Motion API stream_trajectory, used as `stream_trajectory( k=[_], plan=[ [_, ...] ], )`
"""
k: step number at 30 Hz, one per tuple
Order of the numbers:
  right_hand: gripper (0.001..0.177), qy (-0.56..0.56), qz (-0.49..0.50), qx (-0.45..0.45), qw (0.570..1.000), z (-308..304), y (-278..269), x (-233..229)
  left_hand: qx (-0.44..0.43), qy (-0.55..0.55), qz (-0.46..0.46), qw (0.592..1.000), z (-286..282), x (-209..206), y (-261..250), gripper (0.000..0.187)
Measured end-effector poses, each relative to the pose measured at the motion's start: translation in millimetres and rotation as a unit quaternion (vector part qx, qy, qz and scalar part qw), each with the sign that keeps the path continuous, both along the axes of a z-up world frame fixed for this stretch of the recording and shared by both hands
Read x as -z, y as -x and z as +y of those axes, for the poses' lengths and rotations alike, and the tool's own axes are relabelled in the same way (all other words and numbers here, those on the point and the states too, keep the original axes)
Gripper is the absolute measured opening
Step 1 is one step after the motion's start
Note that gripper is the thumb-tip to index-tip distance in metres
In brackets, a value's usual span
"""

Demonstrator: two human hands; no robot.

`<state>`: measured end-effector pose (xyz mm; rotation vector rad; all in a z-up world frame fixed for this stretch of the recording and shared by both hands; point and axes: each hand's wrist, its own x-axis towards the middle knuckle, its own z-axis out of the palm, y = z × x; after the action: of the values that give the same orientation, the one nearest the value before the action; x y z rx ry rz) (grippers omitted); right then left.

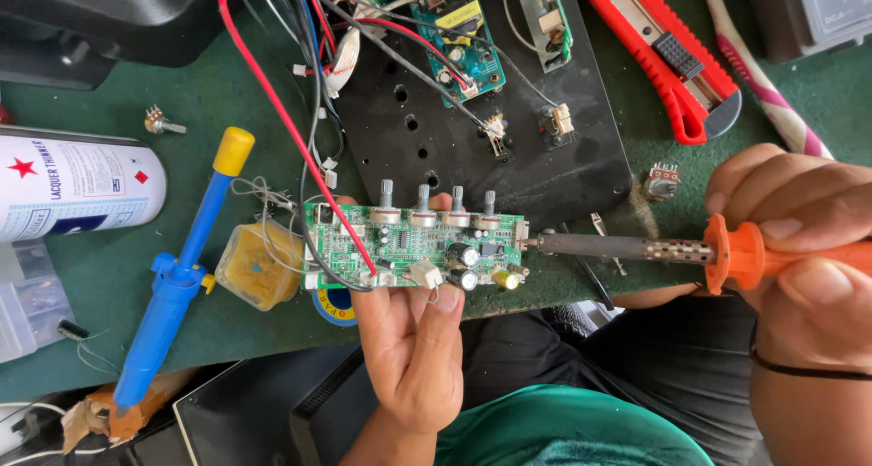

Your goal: The person holds a green circuit board with multiple potentiometers and uses a soldering iron to work on the components. They also use a blue desoldering pump to remove solder and a toothbrush to clean the board surface.

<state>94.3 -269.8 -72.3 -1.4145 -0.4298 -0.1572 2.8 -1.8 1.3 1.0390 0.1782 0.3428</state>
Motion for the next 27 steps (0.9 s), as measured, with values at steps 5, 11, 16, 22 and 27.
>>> stream_trajectory(
  k=[5, 11, 16, 22, 27],
  plan=[
    [0.024, -0.041, -0.004, 0.011, 0.999, 15, -5, -21, 0.001, -0.011, -0.012, 1.0, 0, 1, 1, 0.086],
    [0.027, -0.153, -0.073, 0.06, 0.984, 24, -16, -45, -0.005, -0.057, -0.043, 0.997, 4, -1, 3, 0.073],
    [0.017, 0.109, -0.23, 0.237, 0.937, -37, -44, -106, 0.039, 0.01, -0.054, 0.998, 8, -7, 5, 0.078],
    [0.018, 0.423, -0.415, 0.182, 0.785, -79, -144, -215, 0.069, 0.024, 0.012, 0.997, 2, -24, 1, 0.074],
    [0.049, 0.595, -0.401, 0.126, 0.684, -93, -273, -213, 0.035, 0.047, 0.011, 0.998, -10, -43, -16, 0.077]
  ],
)
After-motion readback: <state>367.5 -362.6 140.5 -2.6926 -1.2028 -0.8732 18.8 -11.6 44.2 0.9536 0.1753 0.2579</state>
